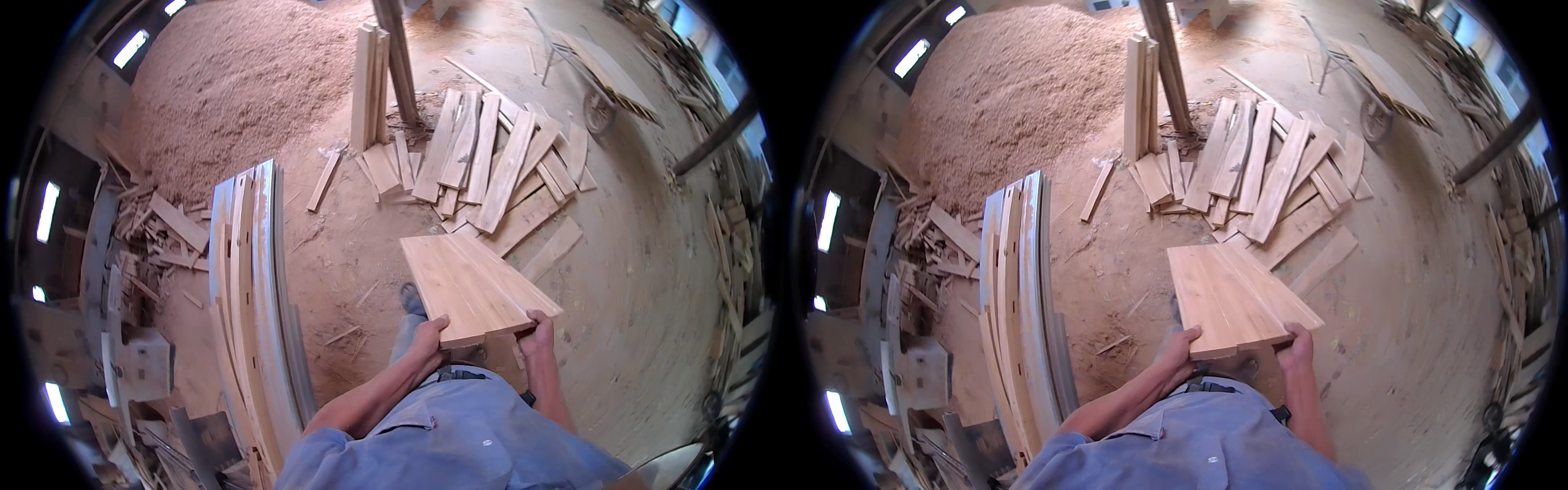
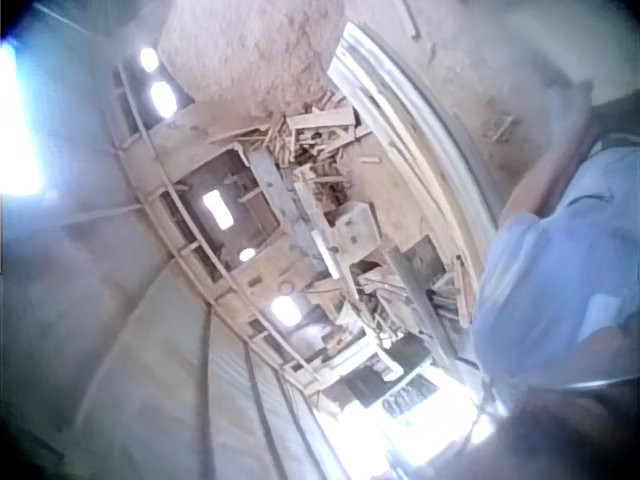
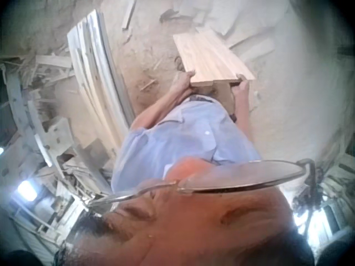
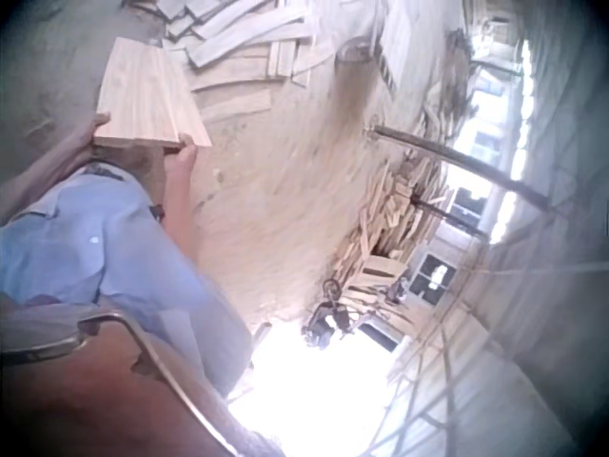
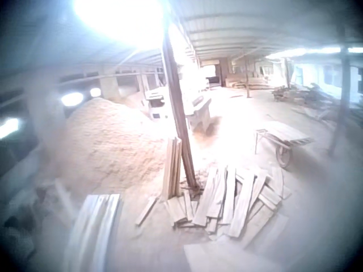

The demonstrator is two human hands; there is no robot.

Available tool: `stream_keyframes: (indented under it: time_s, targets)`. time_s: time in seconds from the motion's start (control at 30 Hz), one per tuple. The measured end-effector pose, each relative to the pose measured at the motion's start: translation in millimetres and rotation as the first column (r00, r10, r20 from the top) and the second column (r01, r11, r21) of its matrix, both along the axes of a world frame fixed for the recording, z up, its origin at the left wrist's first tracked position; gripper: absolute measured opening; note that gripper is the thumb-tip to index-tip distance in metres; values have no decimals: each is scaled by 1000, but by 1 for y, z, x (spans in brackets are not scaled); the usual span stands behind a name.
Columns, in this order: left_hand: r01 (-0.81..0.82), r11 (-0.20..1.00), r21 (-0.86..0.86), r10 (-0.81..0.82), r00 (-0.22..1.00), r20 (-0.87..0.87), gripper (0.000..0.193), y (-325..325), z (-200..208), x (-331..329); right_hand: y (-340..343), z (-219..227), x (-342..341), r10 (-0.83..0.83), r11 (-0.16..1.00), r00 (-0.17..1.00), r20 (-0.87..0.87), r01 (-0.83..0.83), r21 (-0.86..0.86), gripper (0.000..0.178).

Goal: The person measures and cuts a large wooden board using a table saw. They adjust the fence, measure the board with a tape measure, and feed the board through the saw using a push stick. The cut pieces are then set aside.

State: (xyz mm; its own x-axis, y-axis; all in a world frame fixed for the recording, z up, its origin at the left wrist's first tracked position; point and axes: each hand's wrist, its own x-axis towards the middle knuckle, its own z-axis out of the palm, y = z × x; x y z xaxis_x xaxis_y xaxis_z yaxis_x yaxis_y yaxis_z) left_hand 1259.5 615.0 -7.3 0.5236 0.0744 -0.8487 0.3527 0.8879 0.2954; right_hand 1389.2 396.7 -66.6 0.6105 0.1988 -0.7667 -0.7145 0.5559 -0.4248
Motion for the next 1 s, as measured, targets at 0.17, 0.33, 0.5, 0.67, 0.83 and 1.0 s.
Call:
stream_keyframes:
  time_s: [0.17, 0.33, 0.5, 0.67, 0.83, 1.0]
  targets:
    - [-174, 976, -132, 178, 984, 23, 52, 102, -58, 25, 146, 15, 91, 306, 945, 940, 152, -280, -171, 33]
    - [-292, 934, -204, 298, 955, -3, 49, 199, -87, 49, 299, 31, 138, 491, 843, 836, 245, -385, -375, 11]
    - [-200, 965, -171, 219, 971, 97, 47, 285, -80, 85, 409, 20, 196, 619, 753, 743, 252, -472, -459, 3]
    - [-258, 961, 102, 250, 964, 86, 38, 355, -108, 99, 525, -2, 271, 701, 693, 674, 235, -563, -450, 7]
    - [-267, 622, 737, 470, 879, -78, 38, 450, -69, 121, 644, -14, 343, 758, 643, 578, 303, -584, -495, 10]
    - [434, 33, 900, 393, 823, -411, 60, 562, -16, 134, 767, -15, 417, 870, 486, 422, 254, -654, -579, 17]
